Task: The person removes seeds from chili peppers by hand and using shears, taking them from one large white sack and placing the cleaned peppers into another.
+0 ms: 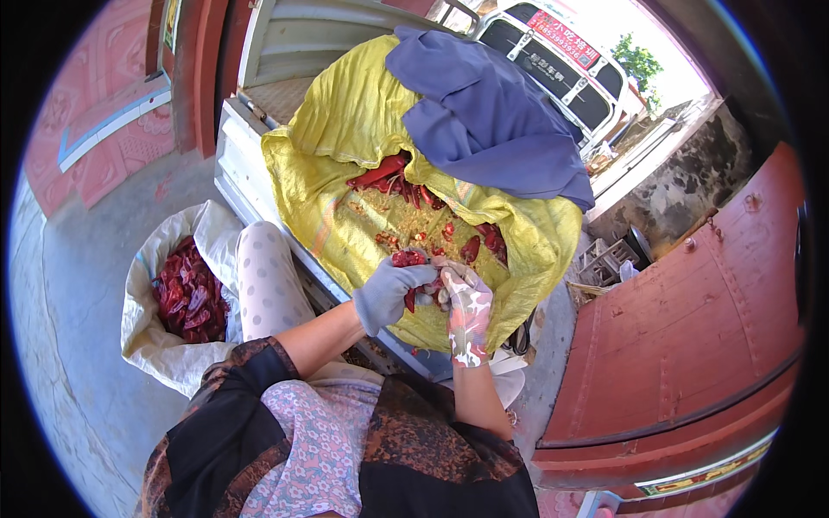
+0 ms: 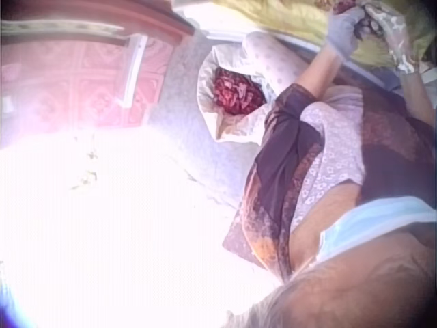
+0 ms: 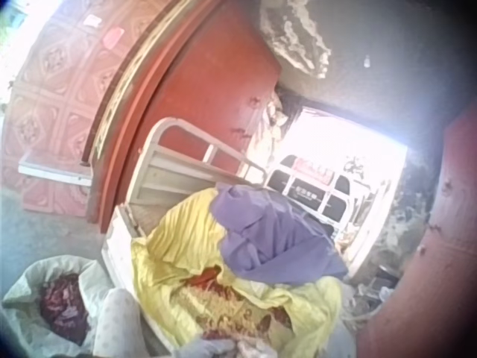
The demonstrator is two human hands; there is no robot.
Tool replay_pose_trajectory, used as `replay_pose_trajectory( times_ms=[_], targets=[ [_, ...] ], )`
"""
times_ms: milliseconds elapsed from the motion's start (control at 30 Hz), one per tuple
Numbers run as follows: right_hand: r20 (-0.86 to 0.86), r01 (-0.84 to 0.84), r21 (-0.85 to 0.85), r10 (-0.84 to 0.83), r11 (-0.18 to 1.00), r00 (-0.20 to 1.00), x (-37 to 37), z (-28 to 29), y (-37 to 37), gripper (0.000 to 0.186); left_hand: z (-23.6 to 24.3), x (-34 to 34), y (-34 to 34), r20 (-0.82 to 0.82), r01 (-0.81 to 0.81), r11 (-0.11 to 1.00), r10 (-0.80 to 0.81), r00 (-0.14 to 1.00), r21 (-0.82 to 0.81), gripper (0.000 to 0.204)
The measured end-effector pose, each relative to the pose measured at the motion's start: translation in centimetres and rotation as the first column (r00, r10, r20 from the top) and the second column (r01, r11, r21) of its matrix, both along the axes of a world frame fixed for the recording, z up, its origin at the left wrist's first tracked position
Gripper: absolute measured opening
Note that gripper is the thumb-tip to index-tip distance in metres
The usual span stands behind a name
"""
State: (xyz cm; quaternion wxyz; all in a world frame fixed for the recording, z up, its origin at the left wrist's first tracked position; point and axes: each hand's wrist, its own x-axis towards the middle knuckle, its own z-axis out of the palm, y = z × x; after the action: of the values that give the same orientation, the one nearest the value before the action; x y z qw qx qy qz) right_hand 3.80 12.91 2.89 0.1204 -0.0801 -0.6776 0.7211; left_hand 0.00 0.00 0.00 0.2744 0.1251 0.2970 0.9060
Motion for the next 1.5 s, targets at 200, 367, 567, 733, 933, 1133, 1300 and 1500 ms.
replay_pose_trajectory(
  times_ms=[200,367,567,733,933,1133,1300,1500],
  targets=[
    [-0.093,-0.004,-0.297,-0.025,0.955,0.995,-0.1,-1.3,-1.1,0.017,-0.1,-0.5,0.3,-0.024,0.010,0.987,-0.006,1.000,0.161,0.006],
    [-0.045,-0.061,-0.454,0.046,0.889,0.998,0.6,-0.4,-2.4,0.025,-0.5,-0.2,0.3,0.047,0.028,0.974,-0.039,0.998,0.226,0.007],
    [-0.059,-0.126,-0.543,0.112,0.830,0.992,0.4,-0.9,-1.6,0.028,-0.2,-0.1,0.5,-0.003,-0.027,0.981,0.028,1.000,0.191,0.006],
    [-0.176,-0.285,-0.602,0.224,0.746,0.959,-0.3,-2.2,-0.3,0.030,1.0,0.7,0.2,0.004,-0.043,0.980,0.043,0.999,0.196,0.005],
    [-0.169,-0.247,-0.611,0.181,0.752,0.969,-0.9,-0.1,0.5,0.024,-2.6,0.6,1.0,0.063,-0.012,0.939,-0.010,0.998,0.342,0.010],
    [0.001,0.026,0.216,-0.027,0.976,1.000,0.6,0.4,3.5,0.020,-2.3,-0.3,0.5,0.047,0.049,0.884,-0.080,0.996,0.465,0.019],
    [-0.283,0.311,0.514,-0.184,0.800,0.941,4.5,1.6,7.8,0.017,-2.1,0.1,-0.2,-0.016,0.065,0.891,-0.065,0.998,0.449,0.020],
    [0.077,0.124,0.942,-0.560,0.312,0.825,7.6,1.5,14.4,0.028,-1.4,0.1,0.1,-0.068,0.124,0.909,-0.106,0.992,0.399,0.018]
  ],
)
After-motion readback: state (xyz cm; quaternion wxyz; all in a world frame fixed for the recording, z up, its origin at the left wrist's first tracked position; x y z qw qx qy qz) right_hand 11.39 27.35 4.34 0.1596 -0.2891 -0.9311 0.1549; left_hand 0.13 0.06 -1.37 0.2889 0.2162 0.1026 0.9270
